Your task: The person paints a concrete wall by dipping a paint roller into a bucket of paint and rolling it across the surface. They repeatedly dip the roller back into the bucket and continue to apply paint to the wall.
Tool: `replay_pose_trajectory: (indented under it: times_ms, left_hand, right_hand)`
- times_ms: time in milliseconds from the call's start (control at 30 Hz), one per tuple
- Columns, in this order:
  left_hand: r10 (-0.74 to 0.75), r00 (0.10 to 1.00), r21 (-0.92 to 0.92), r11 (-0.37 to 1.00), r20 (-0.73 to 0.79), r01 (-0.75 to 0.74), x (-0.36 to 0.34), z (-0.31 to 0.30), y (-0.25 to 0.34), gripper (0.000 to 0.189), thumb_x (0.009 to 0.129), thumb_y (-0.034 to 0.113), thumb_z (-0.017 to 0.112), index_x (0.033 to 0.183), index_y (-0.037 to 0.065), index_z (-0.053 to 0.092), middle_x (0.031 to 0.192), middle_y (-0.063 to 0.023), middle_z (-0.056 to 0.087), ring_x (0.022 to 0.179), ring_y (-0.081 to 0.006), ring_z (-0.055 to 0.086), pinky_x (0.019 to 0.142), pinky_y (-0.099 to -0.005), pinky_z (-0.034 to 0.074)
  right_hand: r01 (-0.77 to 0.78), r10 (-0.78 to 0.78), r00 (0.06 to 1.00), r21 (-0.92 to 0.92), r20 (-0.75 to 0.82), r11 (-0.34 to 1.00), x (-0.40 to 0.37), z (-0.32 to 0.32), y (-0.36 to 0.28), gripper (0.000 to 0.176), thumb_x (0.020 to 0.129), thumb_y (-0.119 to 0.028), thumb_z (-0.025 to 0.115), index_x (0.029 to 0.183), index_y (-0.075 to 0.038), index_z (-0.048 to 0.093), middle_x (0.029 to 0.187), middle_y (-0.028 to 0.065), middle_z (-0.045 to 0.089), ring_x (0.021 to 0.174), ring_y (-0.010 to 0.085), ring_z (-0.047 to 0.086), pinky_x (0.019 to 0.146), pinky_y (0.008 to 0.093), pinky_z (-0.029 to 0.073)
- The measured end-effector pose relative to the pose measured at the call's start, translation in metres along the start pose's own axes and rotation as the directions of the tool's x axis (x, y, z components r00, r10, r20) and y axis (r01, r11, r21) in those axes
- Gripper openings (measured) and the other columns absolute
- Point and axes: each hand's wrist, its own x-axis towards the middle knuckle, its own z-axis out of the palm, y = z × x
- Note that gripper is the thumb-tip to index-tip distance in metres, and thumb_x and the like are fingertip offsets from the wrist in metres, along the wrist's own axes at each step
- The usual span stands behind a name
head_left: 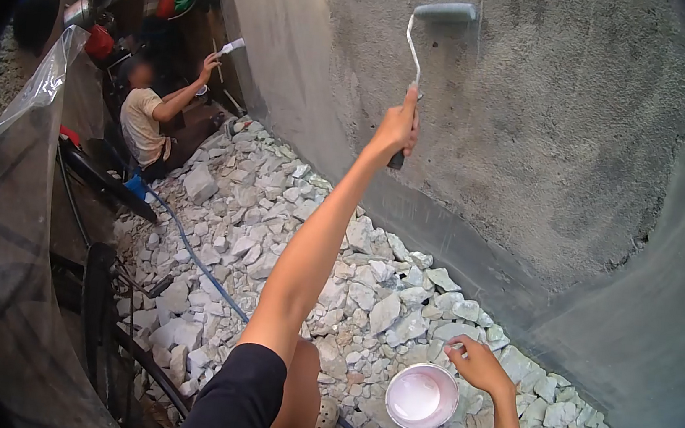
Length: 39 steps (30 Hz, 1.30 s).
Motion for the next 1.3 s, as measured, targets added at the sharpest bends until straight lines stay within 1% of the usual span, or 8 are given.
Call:
replay_pose_trajectory:
  times_ms: [167,333,467,667,867,1033,1133,1300]
  left_hand:
    - [-0.013,1.0,0.038,0.999,-0.009,0.013,-0.014,0.01,0.009,0.069,0.087,0.075,0.031,0.065,0.01,0.037,0.048,-0.0001,0.033,0.039,-0.013,0.038,0.036,-0.0296,0.033]
    - [0.039,0.994,0.37,0.929,-0.099,0.001,-0.081,0.008,-0.179,0.074,0.092,0.069,0.03,0.054,0.006,0.044,0.048,-0.0043,0.044,0.045,-0.0161,0.046,0.045,-0.0315,0.038]
    - [-0.257,0.966,0.654,0.73,-0.007,0.199,-0.126,-0.048,-0.2,0.08,0.088,0.074,0.032,0.06,0.0,0.05,0.053,-0.0076,0.048,0.052,-0.0213,0.052,0.054,-0.0373,0.043]
    - [-0.475,0.88,0.157,0.867,-0.024,0.473,-0.149,-0.03,-0.141,0.069,0.086,0.076,0.034,0.058,0.013,0.035,0.049,0.0014,0.032,0.039,-0.0123,0.034,0.038,-0.03,0.031]
    - [-0.319,0.944,-0.287,0.899,0.084,0.329,-0.12,0.023,-0.034,0.064,0.084,0.076,0.038,0.068,0.015,0.033,0.05,0.0047,0.023,0.039,-0.0081,0.025,0.037,-0.0242,0.022]
    - [-0.337,0.926,-0.309,0.874,0.17,0.375,-0.111,0.044,-0.043,0.064,0.083,0.077,0.038,0.07,0.015,0.034,0.051,0.0049,0.024,0.039,-0.0077,0.025,0.037,-0.0236,0.022]
    - [-0.417,0.889,-0.227,0.862,0.192,0.453,-0.12,0.047,-0.068,0.065,0.083,0.077,0.037,0.068,0.015,0.033,0.051,0.0051,0.025,0.04,-0.0077,0.026,0.038,-0.0242,0.024]
    - [-0.448,0.877,-0.184,0.86,0.173,0.476,-0.13,0.062,-0.097,0.067,0.082,0.079,0.036,0.063,0.015,0.03,0.05,0.0041,0.026,0.04,-0.0091,0.028,0.038,-0.0259,0.026]
  right_hand:
    - [0.065,-0.057,0.993,-0.07,0.108,0.995,0.001,0.005,-0.013,0.038,0.091,-0.031,0.056,0.111,0.001,0.06,0.092,0.0244,0.067,0.087,0.0363,0.065,0.079,0.0403,0.049]
    - [0.141,-0.141,0.99,-0.002,-0.032,0.99,0.018,-0.012,-0.035,0.036,0.091,-0.03,0.057,0.11,0.001,0.061,0.089,0.0222,0.067,0.082,0.0336,0.065,0.076,0.0392,0.049]
    - [0.277,-0.248,0.933,0.078,-0.26,0.958,0.019,-0.073,-0.077,0.032,0.092,-0.027,0.057,0.109,0.0,0.06,0.084,0.0145,0.066,0.077,0.0216,0.063,0.071,0.0338,0.049]
    - [0.454,-0.291,0.834,0.286,-0.468,0.844,-0.034,-0.145,-0.133,0.03,0.095,-0.027,0.055,0.113,-0.003,0.059,0.088,0.006,0.065,0.075,0.0107,0.058,0.068,0.0251,0.046]
    - [0.739,-0.395,0.618,0.332,-0.68,0.586,-0.117,-0.165,-0.15,0.029,0.098,-0.026,0.049,0.107,-0.001,0.058,0.083,0.0085,0.062,0.07,0.0113,0.055,0.063,0.0233,0.044]
    - [0.817,-0.908,0.141,0.565,-0.395,-0.119,-0.166,-0.175,-0.127,0.027,0.097,-0.026,0.054,0.083,-0.002,0.056,0.074,0.0148,0.064,0.058,0.0185,0.058,0.051,0.0276,0.043]
    - [0.793,-0.954,-0.058,0.566,-0.294,-0.223,-0.188,-0.159,-0.113,0.023,0.094,-0.016,0.057,0.086,0.004,0.065,0.075,0.0182,0.066,0.06,0.0218,0.062,0.048,0.0337,0.046]
    - [0.66,-0.931,-0.294,0.75,0.219,-0.032,-0.194,-0.153,-0.152,0.022,0.088,-0.004,0.064,0.069,0.008,0.065,0.076,0.0241,0.064,0.061,0.0305,0.062,0.052,0.0346,0.048]
